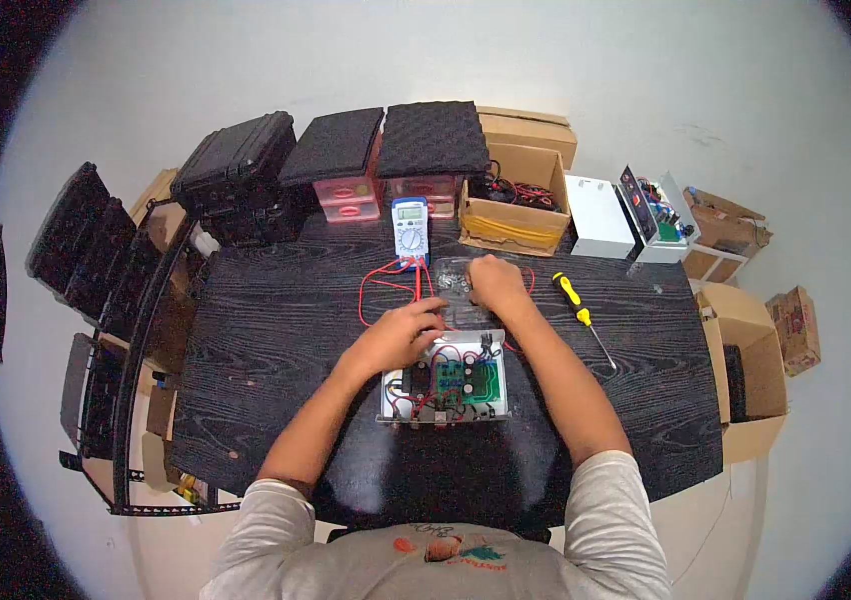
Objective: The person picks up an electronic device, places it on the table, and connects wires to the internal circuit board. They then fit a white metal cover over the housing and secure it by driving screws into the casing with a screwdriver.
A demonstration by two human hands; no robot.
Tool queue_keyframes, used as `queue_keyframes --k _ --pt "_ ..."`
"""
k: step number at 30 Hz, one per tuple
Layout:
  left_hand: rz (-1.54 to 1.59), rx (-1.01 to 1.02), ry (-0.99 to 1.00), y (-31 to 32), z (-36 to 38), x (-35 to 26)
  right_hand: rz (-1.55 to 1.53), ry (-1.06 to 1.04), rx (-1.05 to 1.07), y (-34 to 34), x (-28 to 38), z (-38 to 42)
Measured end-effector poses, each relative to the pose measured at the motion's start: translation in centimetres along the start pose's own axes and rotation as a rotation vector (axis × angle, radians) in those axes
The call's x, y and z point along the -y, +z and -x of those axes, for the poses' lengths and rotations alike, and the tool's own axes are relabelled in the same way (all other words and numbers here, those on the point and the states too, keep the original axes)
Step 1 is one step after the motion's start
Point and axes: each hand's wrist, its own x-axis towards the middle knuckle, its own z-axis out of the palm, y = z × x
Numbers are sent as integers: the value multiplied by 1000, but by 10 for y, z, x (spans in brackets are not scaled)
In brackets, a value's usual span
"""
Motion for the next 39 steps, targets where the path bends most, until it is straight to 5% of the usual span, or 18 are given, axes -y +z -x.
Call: queue_keyframes --k 9,15,24,31,34,37,39 --pt "-10 -6 -14 -1 0 1 22 11 -63 1 1 -2" --pt "199 -217 33 5 -4 33 -58 -4 -84 2 -2 -1" --pt "103 131 -77 -23 8 22 -223 1 -222 -16 -10 11" --pt "69 78 26 -18 10 27 -547 146 -804 -56 -57 18" --pt "75 85 47 -19 10 27 -447 217 -1036 -62 -123 18" --pt "85 96 18 -21 11 23 -181 454 -941 -47 -181 18" --pt "88 93 19 -21 11 23 -214 674 -628 -49 -190 22"
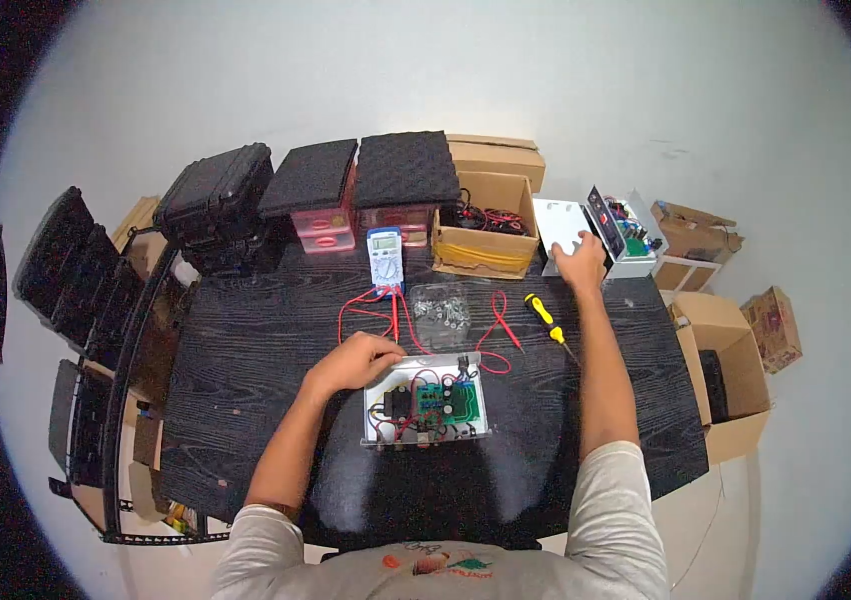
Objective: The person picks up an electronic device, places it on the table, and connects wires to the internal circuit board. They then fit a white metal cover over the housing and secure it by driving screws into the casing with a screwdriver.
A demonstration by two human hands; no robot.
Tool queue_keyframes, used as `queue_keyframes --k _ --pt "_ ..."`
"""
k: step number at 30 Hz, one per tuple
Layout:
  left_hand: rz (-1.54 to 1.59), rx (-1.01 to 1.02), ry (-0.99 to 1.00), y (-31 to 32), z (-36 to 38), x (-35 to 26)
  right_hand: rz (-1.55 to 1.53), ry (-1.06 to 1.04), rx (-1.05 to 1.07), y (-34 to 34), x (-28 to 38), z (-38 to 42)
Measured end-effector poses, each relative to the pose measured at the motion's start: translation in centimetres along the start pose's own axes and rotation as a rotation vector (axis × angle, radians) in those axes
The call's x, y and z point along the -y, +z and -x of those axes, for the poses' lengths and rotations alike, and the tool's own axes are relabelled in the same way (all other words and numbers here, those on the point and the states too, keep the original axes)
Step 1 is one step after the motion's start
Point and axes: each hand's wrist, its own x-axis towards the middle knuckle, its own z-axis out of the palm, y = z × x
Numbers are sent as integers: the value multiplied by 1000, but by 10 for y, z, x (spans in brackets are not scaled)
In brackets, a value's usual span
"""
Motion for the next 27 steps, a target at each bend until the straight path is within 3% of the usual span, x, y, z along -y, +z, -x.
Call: queue_keyframes --k 2,7,16,21,24,26,27 --pt "-14 -2 -3 1 1 1 192 99 112 0 7 3" --pt "-20 -14 -8 3 2 5 299 187 296 16 4 -19" --pt "-25 -24 10 3 2 1 56 307 113 15 1 -11" --pt "-35 -27 21 7 2 3 -323 246 10 -1 -35 -12" --pt "-41 -1 14 10 0 -1 -810 67 27 -12 -64 -12" --pt "-53 9 -18 9 0 -5 -991 168 257 -66 -46 16" --pt "-68 14 -36 4 -1 -15 -1110 115 300 -87 -27 36"
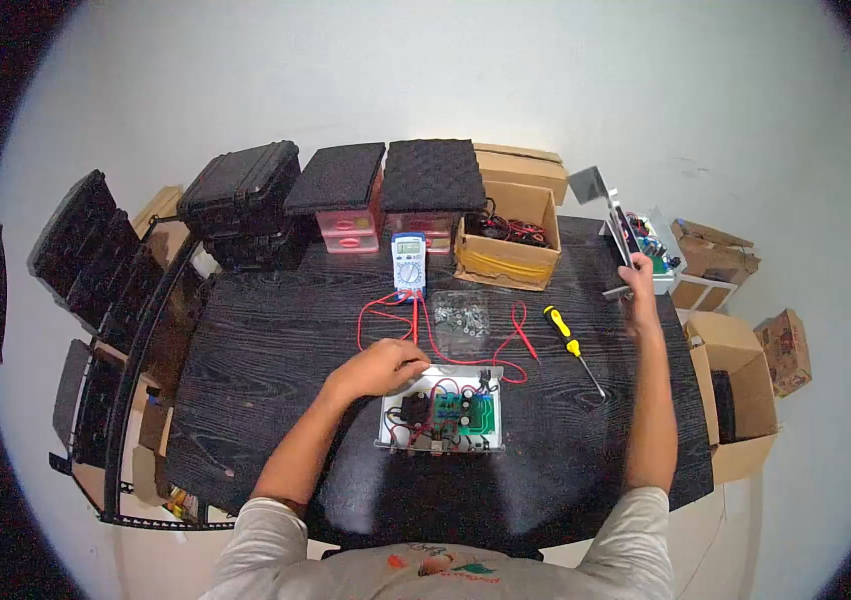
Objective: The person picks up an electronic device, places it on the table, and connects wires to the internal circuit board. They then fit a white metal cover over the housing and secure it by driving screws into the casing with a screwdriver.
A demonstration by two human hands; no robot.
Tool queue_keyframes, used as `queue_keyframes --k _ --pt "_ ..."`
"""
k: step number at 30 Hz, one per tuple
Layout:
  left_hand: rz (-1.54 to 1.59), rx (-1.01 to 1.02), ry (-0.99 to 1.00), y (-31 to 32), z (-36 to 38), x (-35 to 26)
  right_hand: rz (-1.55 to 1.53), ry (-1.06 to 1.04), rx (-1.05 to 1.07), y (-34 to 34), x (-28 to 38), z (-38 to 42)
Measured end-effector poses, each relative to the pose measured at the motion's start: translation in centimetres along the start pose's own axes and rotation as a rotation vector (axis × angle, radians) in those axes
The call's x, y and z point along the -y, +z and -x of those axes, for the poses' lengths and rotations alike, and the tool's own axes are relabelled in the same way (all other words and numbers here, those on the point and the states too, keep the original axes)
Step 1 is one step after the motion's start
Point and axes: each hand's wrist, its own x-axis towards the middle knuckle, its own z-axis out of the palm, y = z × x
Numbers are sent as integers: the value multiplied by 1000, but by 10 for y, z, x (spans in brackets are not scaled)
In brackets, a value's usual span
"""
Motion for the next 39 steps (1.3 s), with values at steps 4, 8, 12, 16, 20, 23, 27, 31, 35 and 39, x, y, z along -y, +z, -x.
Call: queue_keyframes --k 4,8,12,16,20,23,27,31,35,39 --pt "-30 -313 64 -12 2 -30 -133 -32 283 23 60 60" --pt "-49 -546 132 -35 5 -71 -277 182 676 51 79 100" --pt "-54 -506 202 -44 15 -86 -240 338 980 82 69 127" --pt "173 -541 165 -14 29 -57 -249 313 958 96 49 142" --pt "314 -664 -4 3 45 -47 -242 191 693 107 49 158" --pt "326 -647 -69 9 54 -42 -197 -284 784 104 28 179" --pt "143 -645 139 5 56 -50 415 -490 418 116 -4 199" --pt "41 -578 79 10 60 -42 414 -524 333 126 -32 203" --pt "42 -555 27 17 61 -28 537 -534 343 124 -52 198" --pt "60 -569 10 29 65 -20 495 -501 344 125 -69 198"
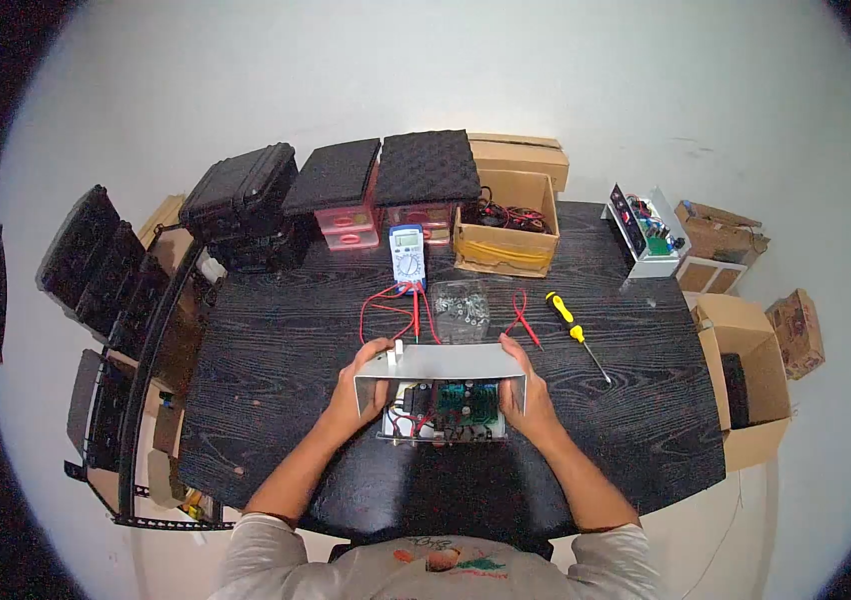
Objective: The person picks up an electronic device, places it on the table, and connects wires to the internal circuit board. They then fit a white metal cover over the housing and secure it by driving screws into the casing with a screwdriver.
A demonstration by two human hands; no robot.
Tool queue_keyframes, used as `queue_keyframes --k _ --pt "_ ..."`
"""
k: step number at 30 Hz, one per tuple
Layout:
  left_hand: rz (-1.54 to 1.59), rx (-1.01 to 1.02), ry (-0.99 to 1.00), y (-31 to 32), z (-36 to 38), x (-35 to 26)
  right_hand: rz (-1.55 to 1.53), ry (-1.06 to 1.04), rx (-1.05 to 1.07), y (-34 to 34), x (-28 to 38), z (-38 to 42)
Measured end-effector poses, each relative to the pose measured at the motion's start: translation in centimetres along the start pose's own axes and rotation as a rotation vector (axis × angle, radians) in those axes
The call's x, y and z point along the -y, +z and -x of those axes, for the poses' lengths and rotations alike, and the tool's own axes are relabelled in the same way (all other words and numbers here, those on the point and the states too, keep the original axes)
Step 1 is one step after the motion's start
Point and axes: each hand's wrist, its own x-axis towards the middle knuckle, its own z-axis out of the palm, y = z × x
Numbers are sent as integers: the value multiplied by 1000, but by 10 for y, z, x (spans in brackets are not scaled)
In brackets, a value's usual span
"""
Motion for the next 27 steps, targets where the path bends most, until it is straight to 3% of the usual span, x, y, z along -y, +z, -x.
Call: queue_keyframes --k 14,17,23,27 --pt "3 83 141 14 25 47 -24 -132 43 11 -31 16" --pt "-68 184 -33 -1 11 19 -15 -119 22 14 -34 17" --pt "43 385 -212 -23 7 17 16 23 97 4 -16 13" --pt "283 532 -168 -40 12 37 -25 65 88 1 -10 10"
